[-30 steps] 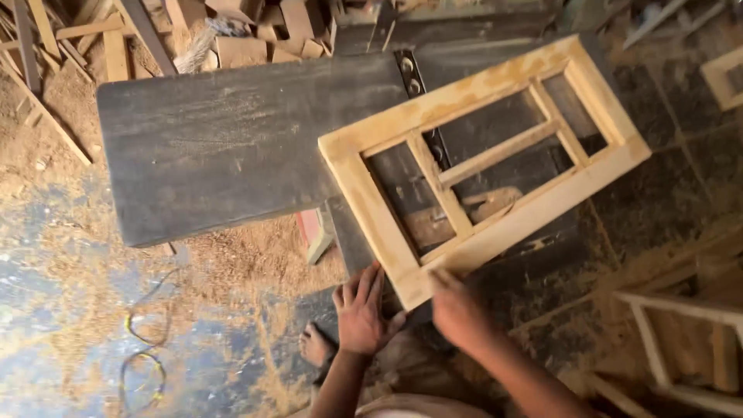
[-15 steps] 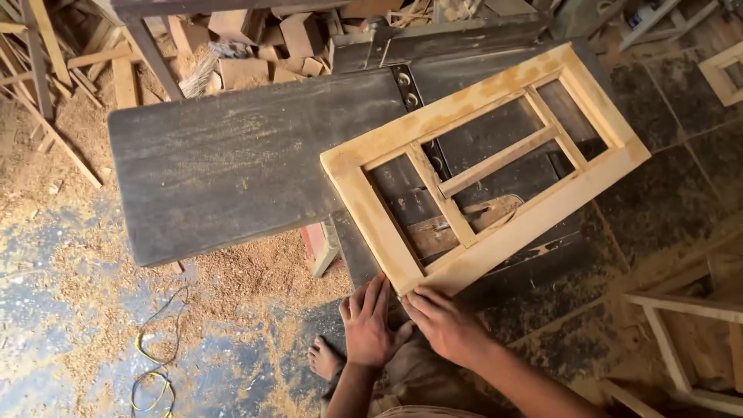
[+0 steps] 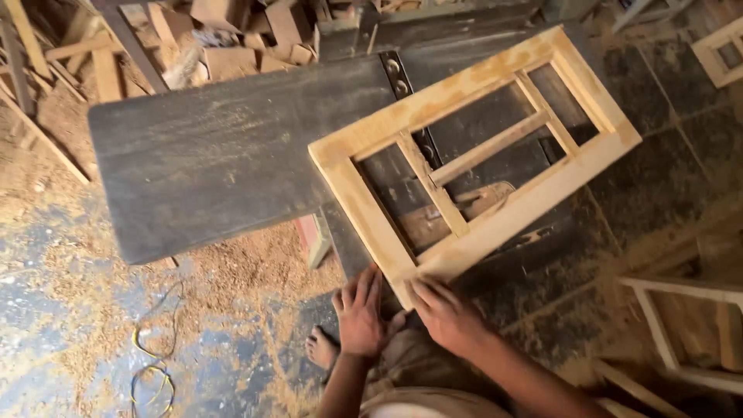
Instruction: The recorder is sanding and inspecting a wooden window frame in a workshop environment.
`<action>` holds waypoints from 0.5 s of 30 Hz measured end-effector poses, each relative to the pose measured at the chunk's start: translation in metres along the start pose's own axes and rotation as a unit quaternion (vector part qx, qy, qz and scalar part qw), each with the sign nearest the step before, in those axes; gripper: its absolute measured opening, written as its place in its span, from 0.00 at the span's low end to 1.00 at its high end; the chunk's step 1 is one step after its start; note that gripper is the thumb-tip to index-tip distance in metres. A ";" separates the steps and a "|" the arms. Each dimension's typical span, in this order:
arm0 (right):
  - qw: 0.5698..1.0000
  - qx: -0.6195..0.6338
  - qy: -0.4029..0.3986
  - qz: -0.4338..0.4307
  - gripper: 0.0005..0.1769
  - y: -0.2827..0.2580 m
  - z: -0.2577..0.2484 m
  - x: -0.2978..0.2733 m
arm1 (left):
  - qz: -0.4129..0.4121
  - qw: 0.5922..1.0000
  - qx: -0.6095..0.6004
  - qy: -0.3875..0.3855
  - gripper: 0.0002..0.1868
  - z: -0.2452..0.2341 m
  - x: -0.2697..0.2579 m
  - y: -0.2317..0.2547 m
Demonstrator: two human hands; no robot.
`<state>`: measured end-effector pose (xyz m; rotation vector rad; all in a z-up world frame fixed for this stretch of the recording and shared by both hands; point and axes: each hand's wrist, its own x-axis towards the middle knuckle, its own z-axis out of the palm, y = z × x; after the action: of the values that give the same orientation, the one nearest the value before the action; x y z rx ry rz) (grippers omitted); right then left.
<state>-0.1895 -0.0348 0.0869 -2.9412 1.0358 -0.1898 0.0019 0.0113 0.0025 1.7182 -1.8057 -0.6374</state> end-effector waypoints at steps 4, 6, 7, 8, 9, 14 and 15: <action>0.876 0.207 -0.294 0.321 0.25 0.039 0.004 0.006 | 0.025 0.999 0.005 0.040 0.52 -0.001 0.027 -0.002; 0.900 -0.012 -0.198 0.389 0.22 0.074 0.050 -0.024 | 0.020 0.999 -0.011 0.044 0.53 0.007 0.019 -0.002; 0.899 -0.007 -0.206 0.387 0.22 0.071 0.048 -0.017 | 0.012 0.999 -0.010 0.038 0.53 0.006 0.013 -0.002; 0.904 0.028 -0.184 0.384 0.19 0.068 0.045 -0.009 | 0.016 0.999 -0.018 0.038 0.53 0.005 0.008 0.000; 0.909 0.063 -0.150 0.383 0.17 0.069 0.043 0.007 | 0.028 0.998 -0.021 0.042 0.52 0.000 0.013 -0.003; 0.959 0.064 -0.018 0.275 0.13 -0.004 0.051 0.041 | 0.044 0.997 -0.003 0.067 0.49 0.015 0.016 -0.011; 0.970 0.049 0.005 0.237 0.16 -0.023 0.045 0.047 | 0.046 0.996 0.013 0.079 0.47 0.025 0.011 -0.015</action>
<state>-0.1337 -0.0475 0.0481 -2.5133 1.6323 -0.2346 -0.0040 -0.0018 -0.0252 1.6429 -1.7769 -0.4308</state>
